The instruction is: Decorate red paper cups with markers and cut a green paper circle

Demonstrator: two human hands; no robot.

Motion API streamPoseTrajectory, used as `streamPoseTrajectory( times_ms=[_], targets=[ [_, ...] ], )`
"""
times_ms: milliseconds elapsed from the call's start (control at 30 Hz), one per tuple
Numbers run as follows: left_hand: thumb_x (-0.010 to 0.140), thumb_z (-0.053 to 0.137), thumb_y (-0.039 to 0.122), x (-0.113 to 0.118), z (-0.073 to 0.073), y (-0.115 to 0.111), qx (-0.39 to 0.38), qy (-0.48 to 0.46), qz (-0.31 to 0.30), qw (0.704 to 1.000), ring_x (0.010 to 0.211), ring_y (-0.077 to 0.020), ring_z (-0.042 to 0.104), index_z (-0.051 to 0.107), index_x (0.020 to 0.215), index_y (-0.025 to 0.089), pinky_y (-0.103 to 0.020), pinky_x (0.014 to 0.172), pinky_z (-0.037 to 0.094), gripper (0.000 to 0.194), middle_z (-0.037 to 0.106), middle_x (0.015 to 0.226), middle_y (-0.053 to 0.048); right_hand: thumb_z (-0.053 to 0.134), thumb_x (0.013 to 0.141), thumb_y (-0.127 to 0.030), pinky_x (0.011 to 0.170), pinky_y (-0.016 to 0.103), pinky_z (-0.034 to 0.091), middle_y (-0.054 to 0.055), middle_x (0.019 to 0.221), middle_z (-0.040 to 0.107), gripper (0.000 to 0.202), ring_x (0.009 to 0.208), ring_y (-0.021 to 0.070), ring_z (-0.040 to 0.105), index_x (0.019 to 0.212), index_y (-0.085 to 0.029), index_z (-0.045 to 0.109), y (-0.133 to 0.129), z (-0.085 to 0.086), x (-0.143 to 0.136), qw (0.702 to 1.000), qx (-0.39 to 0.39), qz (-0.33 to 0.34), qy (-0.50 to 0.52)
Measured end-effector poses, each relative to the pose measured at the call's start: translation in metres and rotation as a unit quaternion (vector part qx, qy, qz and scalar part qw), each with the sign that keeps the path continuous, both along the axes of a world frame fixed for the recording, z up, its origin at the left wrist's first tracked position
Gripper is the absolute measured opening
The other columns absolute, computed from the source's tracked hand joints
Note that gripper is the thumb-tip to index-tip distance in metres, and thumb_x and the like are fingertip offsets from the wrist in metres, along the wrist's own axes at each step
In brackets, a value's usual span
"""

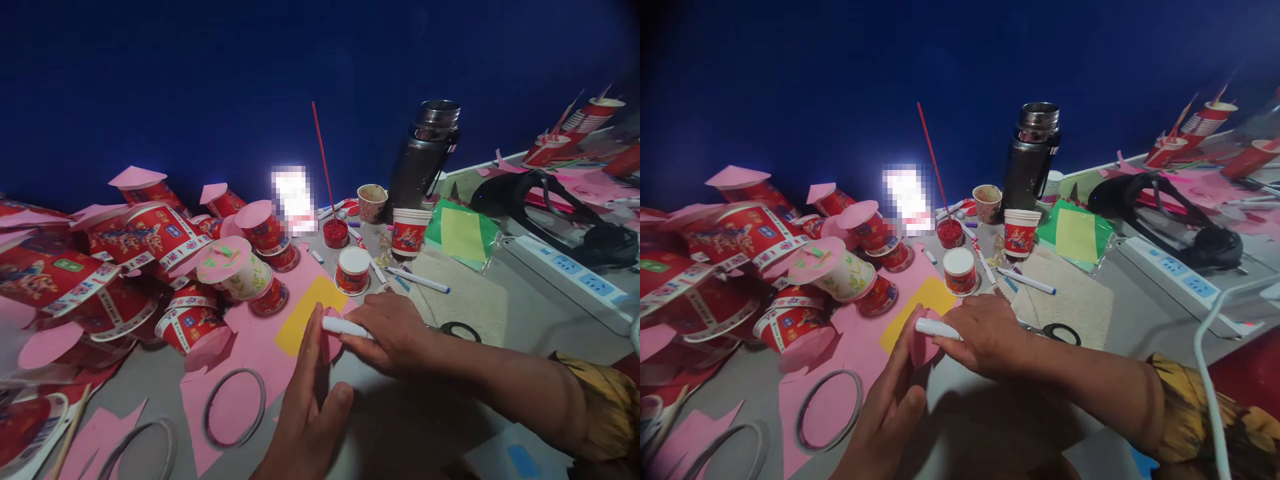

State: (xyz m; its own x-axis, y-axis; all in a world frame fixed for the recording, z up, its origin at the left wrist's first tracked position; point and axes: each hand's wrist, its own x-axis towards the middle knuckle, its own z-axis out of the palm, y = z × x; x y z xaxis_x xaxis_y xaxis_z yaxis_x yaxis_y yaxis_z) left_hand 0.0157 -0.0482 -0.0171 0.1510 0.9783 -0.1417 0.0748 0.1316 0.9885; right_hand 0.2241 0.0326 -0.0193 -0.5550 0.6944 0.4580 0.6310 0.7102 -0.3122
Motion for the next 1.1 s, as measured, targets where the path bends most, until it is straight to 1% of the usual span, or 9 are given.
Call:
streamPoseTrajectory(
  times_ms=[133, 233, 400, 533, 633, 733, 833, 1000, 1100],
  targets=[
    [0.093, 0.071, 0.067, 0.009, 0.002, -0.003, -0.001, -0.008, 0.028, 1.000, 0.168, -0.0369, 0.023, 0.033, 0.172, 0.034, -0.055, 0.136, 0.023, 0.094, 0.030, 0.181, -0.006, 0.056, 0.111, -0.047, 0.067, 0.032, 0.035, 0.003, 0.080, 0.078, 0.036, 0.071, 0.0170, 0.068, 0.099, -0.019, 0.076, 0.002, -0.001, 0.000, 0.997, -0.037, 0.010, 0.069],
    [0.096, 0.070, 0.063, 0.007, 0.002, -0.001, -0.004, -0.001, 0.046, 0.999, 0.167, -0.0350, 0.027, 0.041, 0.168, 0.036, -0.054, 0.136, 0.024, 0.083, 0.037, 0.178, -0.005, 0.058, 0.110, -0.049, 0.068, 0.031, 0.038, 0.003, 0.081, 0.079, 0.037, 0.073, 0.0170, 0.069, 0.100, -0.018, 0.076, 0.004, -0.001, 0.001, 0.994, -0.040, 0.000, 0.103],
    [0.099, 0.065, 0.063, -0.008, -0.002, 0.006, -0.040, -0.041, 0.057, 0.997, 0.165, -0.0350, 0.031, 0.044, 0.166, 0.040, -0.056, 0.133, 0.030, 0.074, 0.036, 0.179, -0.003, 0.047, 0.114, -0.051, 0.066, 0.034, 0.033, 0.004, 0.077, 0.077, 0.047, 0.069, 0.0186, 0.065, 0.099, -0.019, 0.077, 0.004, 0.001, 0.003, 0.999, 0.014, 0.006, 0.041],
    [0.097, 0.066, 0.066, -0.005, 0.004, 0.006, -0.017, -0.036, 0.044, 0.998, 0.166, -0.0346, 0.029, 0.053, 0.162, 0.037, -0.053, 0.136, 0.024, 0.072, 0.043, 0.176, -0.004, 0.040, 0.116, -0.051, 0.066, 0.036, 0.029, 0.004, 0.076, 0.076, 0.051, 0.070, 0.0199, 0.062, 0.102, -0.019, 0.078, 0.003, 0.000, 0.002, 0.998, 0.059, 0.027, 0.009],
    [0.094, 0.069, 0.068, 0.004, 0.007, 0.004, -0.004, -0.052, 0.039, 0.998, 0.167, -0.0345, 0.027, 0.046, 0.166, 0.034, -0.051, 0.136, 0.023, 0.083, 0.041, 0.176, -0.006, 0.043, 0.116, -0.049, 0.067, 0.036, 0.030, 0.004, 0.076, 0.075, 0.047, 0.069, 0.0195, 0.061, 0.101, -0.020, 0.077, 0.002, -0.001, 0.002, 0.999, 0.043, 0.009, 0.020],
    [0.092, 0.072, 0.069, 0.009, 0.005, 0.002, -0.007, -0.058, 0.031, 0.998, 0.168, -0.0347, 0.024, 0.039, 0.169, 0.033, -0.051, 0.135, 0.026, 0.092, 0.035, 0.179, -0.007, 0.045, 0.115, -0.050, 0.068, 0.035, 0.032, 0.004, 0.080, 0.077, 0.046, 0.070, 0.0193, 0.063, 0.102, -0.019, 0.077, 0.002, 0.001, 0.002, 0.999, 0.026, -0.005, 0.035],
    [0.093, 0.073, 0.066, 0.008, 0.001, 0.002, 0.005, -0.047, 0.033, 0.998, 0.168, -0.0335, 0.024, 0.041, 0.168, 0.034, -0.050, 0.135, 0.027, 0.089, 0.034, 0.179, -0.005, 0.046, 0.114, -0.052, 0.068, 0.035, 0.033, 0.004, 0.081, 0.078, 0.046, 0.071, 0.0195, 0.064, 0.101, -0.020, 0.076, 0.003, 0.002, 0.003, 0.998, 0.030, -0.010, 0.046],
    [0.094, 0.072, 0.063, 0.008, -0.005, -0.001, 0.028, -0.037, 0.046, 0.998, 0.167, -0.0362, 0.025, 0.048, 0.165, 0.031, -0.054, 0.135, 0.027, 0.082, 0.035, 0.179, -0.007, 0.050, 0.113, -0.051, 0.069, 0.034, 0.035, 0.004, 0.082, 0.079, 0.043, 0.073, 0.0199, 0.065, 0.100, -0.020, 0.076, 0.004, 0.000, 0.005, 0.998, 0.037, -0.016, 0.052],
    [0.095, 0.073, 0.060, 0.008, -0.005, -0.001, 0.045, -0.036, 0.050, 0.997, 0.167, -0.0352, 0.027, 0.051, 0.162, 0.036, -0.053, 0.134, 0.029, 0.074, 0.036, 0.179, -0.005, 0.055, 0.111, -0.051, 0.071, 0.034, 0.036, 0.004, 0.084, 0.079, 0.039, 0.076, 0.0201, 0.067, 0.100, -0.020, 0.075, 0.005, -0.002, 0.006, 0.997, 0.038, -0.020, 0.065]
  ],
)
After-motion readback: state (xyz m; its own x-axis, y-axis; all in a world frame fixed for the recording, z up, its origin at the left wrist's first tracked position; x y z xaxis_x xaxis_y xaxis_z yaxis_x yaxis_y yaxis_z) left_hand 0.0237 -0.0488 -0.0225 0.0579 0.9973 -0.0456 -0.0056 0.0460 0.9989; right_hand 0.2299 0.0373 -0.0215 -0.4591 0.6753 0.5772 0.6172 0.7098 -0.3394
